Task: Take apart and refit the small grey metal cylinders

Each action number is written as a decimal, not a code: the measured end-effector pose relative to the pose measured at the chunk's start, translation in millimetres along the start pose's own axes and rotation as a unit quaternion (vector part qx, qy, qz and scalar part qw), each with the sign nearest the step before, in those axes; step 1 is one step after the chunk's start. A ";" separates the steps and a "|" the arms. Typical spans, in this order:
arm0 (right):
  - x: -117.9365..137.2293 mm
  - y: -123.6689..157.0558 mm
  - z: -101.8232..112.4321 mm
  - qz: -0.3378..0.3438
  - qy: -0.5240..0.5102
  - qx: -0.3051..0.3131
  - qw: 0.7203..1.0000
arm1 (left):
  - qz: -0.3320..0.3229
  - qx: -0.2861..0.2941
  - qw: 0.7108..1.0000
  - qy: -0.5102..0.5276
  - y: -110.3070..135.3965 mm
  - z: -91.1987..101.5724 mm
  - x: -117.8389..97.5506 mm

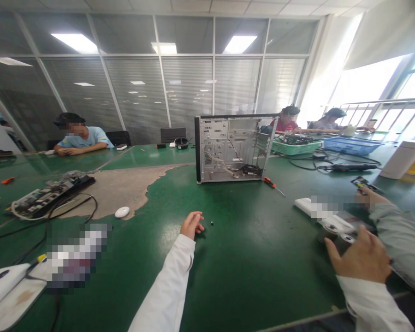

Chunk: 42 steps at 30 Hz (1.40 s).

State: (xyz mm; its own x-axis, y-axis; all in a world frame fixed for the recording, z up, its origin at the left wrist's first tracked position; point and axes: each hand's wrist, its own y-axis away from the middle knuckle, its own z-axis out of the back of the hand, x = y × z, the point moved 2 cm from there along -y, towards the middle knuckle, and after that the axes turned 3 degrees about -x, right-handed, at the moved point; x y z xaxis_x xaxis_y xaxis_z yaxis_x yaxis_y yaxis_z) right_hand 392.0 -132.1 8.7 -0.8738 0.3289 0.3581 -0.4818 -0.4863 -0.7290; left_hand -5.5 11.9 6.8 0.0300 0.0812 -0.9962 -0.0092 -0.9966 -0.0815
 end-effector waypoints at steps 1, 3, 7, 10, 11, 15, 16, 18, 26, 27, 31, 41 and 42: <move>16.3 3.8 5.1 0.034 0.006 -0.016 0.999 | 0.001 -0.003 1.000 -0.001 -0.4 -0.1 0.5; 58.7 16.5 10.3 0.154 -0.041 0.018 0.987 | 0.002 -0.007 1.000 -0.001 -1.3 -0.3 1.3; 152.6 51.5 -0.9 0.356 -0.170 0.238 0.887 | 0.003 -0.016 1.000 0.004 -2.4 -0.3 1.7; 206.9 66.2 -23.2 0.428 -0.188 0.287 0.836 | 0.005 -0.017 1.000 0.005 -2.5 0.7 0.9; 220.6 67.6 -32.3 0.438 -0.190 0.285 0.831 | 0.006 -0.017 1.000 0.004 -2.5 1.1 0.7; 255.0 63.6 -67.3 0.449 -0.217 0.263 0.826 | 0.007 -0.017 1.000 0.003 -2.6 2.7 0.0; 258.9 62.1 -73.5 0.453 -0.231 0.260 0.821 | 0.007 -0.016 1.000 0.003 -2.7 2.8 -0.1; 261.6 60.2 -80.8 0.462 -0.261 0.258 0.807 | 0.005 -0.014 1.000 0.001 -2.8 2.7 -0.5; 217.6 60.9 -48.6 0.471 -0.235 0.263 0.809 | 0.004 -0.003 1.000 -0.004 -3.4 1.9 -0.9; 203.7 56.9 -42.4 0.462 -0.217 0.258 0.820 | 0.002 -0.003 1.000 -0.003 -3.3 1.7 -0.6; 120.1 21.7 -21.1 0.385 -0.119 0.152 0.902 | -0.002 -0.004 1.000 -0.003 -2.4 0.5 1.1; -45.1 -30.2 1.2 0.176 0.161 0.010 0.971 | -0.007 -0.007 1.000 -0.010 -2.8 -0.7 4.3; -47.3 -29.3 -1.0 0.181 0.157 0.017 0.971 | -0.007 -0.007 1.000 -0.011 -2.7 -0.4 4.2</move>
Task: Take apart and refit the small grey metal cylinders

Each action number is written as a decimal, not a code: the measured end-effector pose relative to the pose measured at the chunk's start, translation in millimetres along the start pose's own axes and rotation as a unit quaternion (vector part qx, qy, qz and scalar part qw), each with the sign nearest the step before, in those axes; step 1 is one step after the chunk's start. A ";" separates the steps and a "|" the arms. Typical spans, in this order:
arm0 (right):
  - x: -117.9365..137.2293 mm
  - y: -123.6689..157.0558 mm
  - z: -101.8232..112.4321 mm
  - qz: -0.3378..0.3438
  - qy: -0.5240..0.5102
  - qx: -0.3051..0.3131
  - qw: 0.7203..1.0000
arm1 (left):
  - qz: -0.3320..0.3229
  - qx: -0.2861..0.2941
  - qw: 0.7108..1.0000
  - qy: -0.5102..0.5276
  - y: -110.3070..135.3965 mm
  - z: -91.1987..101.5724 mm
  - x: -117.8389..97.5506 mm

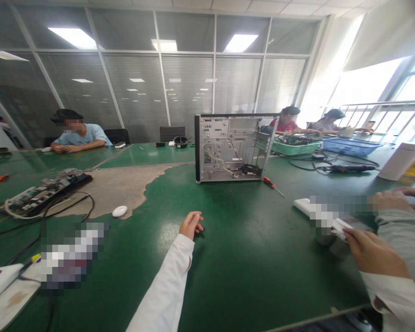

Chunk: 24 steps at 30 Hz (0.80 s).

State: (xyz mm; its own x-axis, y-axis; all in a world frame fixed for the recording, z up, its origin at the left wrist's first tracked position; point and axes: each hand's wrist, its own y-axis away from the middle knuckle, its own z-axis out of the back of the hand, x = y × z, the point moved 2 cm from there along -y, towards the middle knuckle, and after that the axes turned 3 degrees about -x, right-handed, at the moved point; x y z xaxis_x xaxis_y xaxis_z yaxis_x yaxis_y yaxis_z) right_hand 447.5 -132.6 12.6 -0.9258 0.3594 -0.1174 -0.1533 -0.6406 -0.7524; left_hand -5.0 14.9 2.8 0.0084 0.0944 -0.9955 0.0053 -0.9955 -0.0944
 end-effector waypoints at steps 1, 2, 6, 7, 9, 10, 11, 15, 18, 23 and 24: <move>-0.6 0.9 -2.5 0.000 -0.003 0.003 1.000 | 0.001 0.000 1.000 0.000 0.1 0.3 -0.1; -1.2 1.4 -4.7 -0.005 -0.004 0.005 1.000 | 0.002 0.000 1.000 0.001 0.3 0.5 -0.2; -5.1 0.3 -9.8 -0.018 -0.013 0.022 0.999 | 0.005 -0.003 1.000 0.007 0.5 0.5 -0.7; -5.9 -0.2 -9.6 -0.018 -0.014 0.027 0.999 | 0.005 -0.004 1.000 0.009 0.5 0.4 -0.8; -6.0 -1.3 -7.1 -0.020 -0.011 0.031 0.999 | 0.005 -0.006 1.000 0.011 0.3 0.0 -1.1; -5.1 -1.7 -5.1 -0.020 -0.006 0.032 0.999 | 0.005 -0.006 1.000 0.012 0.2 -0.3 -1.2; -3.6 -2.1 -3.0 -0.017 -0.003 0.034 0.999 | 0.005 -0.007 1.000 0.013 0.2 -0.5 -1.4; 2.0 -2.4 2.3 -0.030 -0.006 0.050 0.998 | 0.008 -0.011 1.000 0.017 0.6 -1.0 -2.0; 0.8 -1.2 1.1 -0.050 -0.016 0.053 0.997 | 0.009 -0.011 1.000 0.022 0.7 -1.1 -2.1; -5.0 0.1 -1.5 -0.039 -0.042 0.042 0.997 | 0.006 -0.007 1.000 0.014 0.1 -1.1 -0.9; -5.3 0.0 -0.8 -0.037 -0.047 0.038 0.997 | 0.006 -0.007 1.000 0.014 0.0 -1.1 -0.7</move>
State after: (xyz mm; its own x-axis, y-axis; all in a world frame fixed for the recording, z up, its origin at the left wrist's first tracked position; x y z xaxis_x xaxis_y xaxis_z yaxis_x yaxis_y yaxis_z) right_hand 452.7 -133.9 12.6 -0.9389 0.3441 0.0013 -0.2450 -0.6659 -0.7047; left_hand -3.9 14.8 3.5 0.0358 0.0834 -0.9959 0.0181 -0.9964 -0.0828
